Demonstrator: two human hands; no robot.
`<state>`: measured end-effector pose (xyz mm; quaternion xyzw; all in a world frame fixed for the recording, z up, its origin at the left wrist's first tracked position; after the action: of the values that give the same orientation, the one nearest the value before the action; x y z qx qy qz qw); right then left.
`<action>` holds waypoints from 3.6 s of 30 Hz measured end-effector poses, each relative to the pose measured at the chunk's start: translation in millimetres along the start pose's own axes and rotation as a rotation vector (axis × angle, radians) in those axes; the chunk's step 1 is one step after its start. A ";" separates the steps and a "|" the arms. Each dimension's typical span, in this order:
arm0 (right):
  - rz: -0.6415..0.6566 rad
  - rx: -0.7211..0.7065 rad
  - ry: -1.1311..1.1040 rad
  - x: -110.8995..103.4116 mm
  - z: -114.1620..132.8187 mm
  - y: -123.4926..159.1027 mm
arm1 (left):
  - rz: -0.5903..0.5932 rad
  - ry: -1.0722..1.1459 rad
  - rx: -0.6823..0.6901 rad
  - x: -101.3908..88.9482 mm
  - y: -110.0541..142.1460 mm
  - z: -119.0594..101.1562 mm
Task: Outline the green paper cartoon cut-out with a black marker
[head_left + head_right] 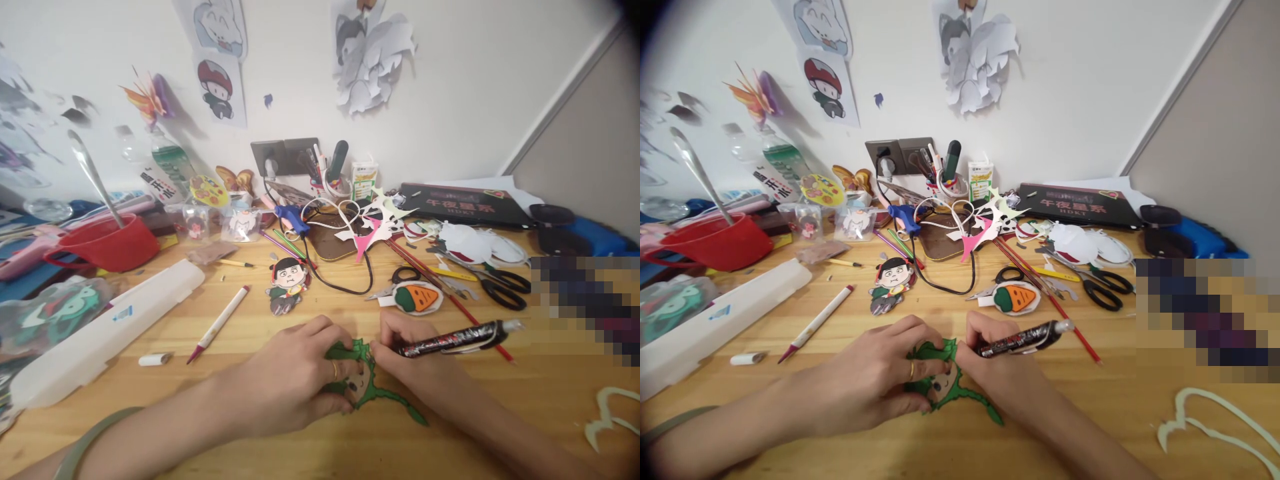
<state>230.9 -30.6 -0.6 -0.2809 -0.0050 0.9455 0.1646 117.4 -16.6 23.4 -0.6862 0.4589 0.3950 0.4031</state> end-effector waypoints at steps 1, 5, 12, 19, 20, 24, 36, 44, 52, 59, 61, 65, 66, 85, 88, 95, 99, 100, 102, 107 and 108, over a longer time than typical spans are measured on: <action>0.001 0.001 0.003 0.0 -0.3 0.3 | 0.000 0.000 -0.002 0.0 -0.3 0.3; -0.003 0.007 0.003 -0.8 -1.2 0.9 | 0.010 -0.001 -0.007 0.3 -0.4 0.6; -0.005 0.003 -0.020 -1.6 -0.7 -0.3 | 0.005 0.004 -0.001 -0.1 -1.1 0.3; 0.009 0.005 -0.022 0.3 -1.5 -0.5 | 0.001 0.007 0.002 -1.2 -1.9 -0.5; 0.010 0.005 -0.022 0.3 -1.6 -0.3 | 0.002 0.008 0.003 -1.2 -1.8 -0.6; 0.013 0.014 -0.029 -0.2 -1.2 0.4 | -0.001 0.015 0.001 -1.1 -2.2 0.1; 0.033 0.025 -0.031 1.9 -1.1 0.1 | -0.006 0.012 0.001 -1.7 -1.3 -1.3; 0.034 0.019 -0.034 1.0 -0.4 1.1 | -0.017 0.021 0.005 -1.9 -2.2 -0.2; -0.007 0.012 -0.034 -2.7 0.9 -0.6 | -0.016 0.018 0.014 -1.4 -1.2 -1.7; 0.003 0.003 -0.023 -0.4 -1.3 -0.2 | -0.017 0.011 0.007 -0.1 -0.8 0.9; 0.009 0.005 -0.025 -0.2 -1.4 0.1 | -0.022 0.013 0.008 -0.4 -0.7 0.8; 0.016 0.013 -0.039 -0.5 -0.9 0.1 | -0.015 0.008 0.005 -0.4 -0.7 0.5; 0.012 0.014 -0.039 -0.9 -0.7 -0.2 | -0.008 0.007 0.003 -0.1 -0.7 0.5; 0.016 -0.001 -0.013 1.3 0.6 -0.1 | -0.005 -0.040 0.032 1.4 -0.1 -1.2; 0.011 -0.012 -0.008 1.7 0.2 -0.6 | -0.004 -0.040 0.032 0.8 -0.2 -1.3; -0.013 -0.038 0.009 1.4 -1.6 -1.5 | 0.003 -0.034 0.035 -0.6 0.1 -1.9; 0.018 -0.024 0.006 2.2 0.3 -1.5 | 0.016 -0.040 0.033 0.9 0.8 -2.0; 0.024 -0.017 0.008 2.4 0.5 -1.6 | 0.018 -0.042 0.033 1.0 0.8 -1.9; 0.017 -0.017 0.013 1.5 0.8 -1.9 | 0.020 -0.042 0.033 0.9 0.7 -1.6; -0.003 -0.040 0.020 0.7 -0.4 -1.5 | 0.017 -0.043 0.027 0.4 0.3 -0.6; 0.000 -0.040 0.027 1.0 -0.9 -1.3 | 0.015 -0.045 0.028 0.3 0.2 -0.7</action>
<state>231.0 -29.2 -1.8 -0.2969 -0.0219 0.9413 0.1592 117.4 -17.4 23.3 -0.6681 0.4605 0.4069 0.4196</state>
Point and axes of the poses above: each hand's wrist, its own y-axis away from the middle knuckle, its own x-axis out of the palm, z = x × y, the point moved 8 cm from there along -y, towards the middle knuckle, and after that the axes turned 14 degrees about -z, right-handed, at the moved point
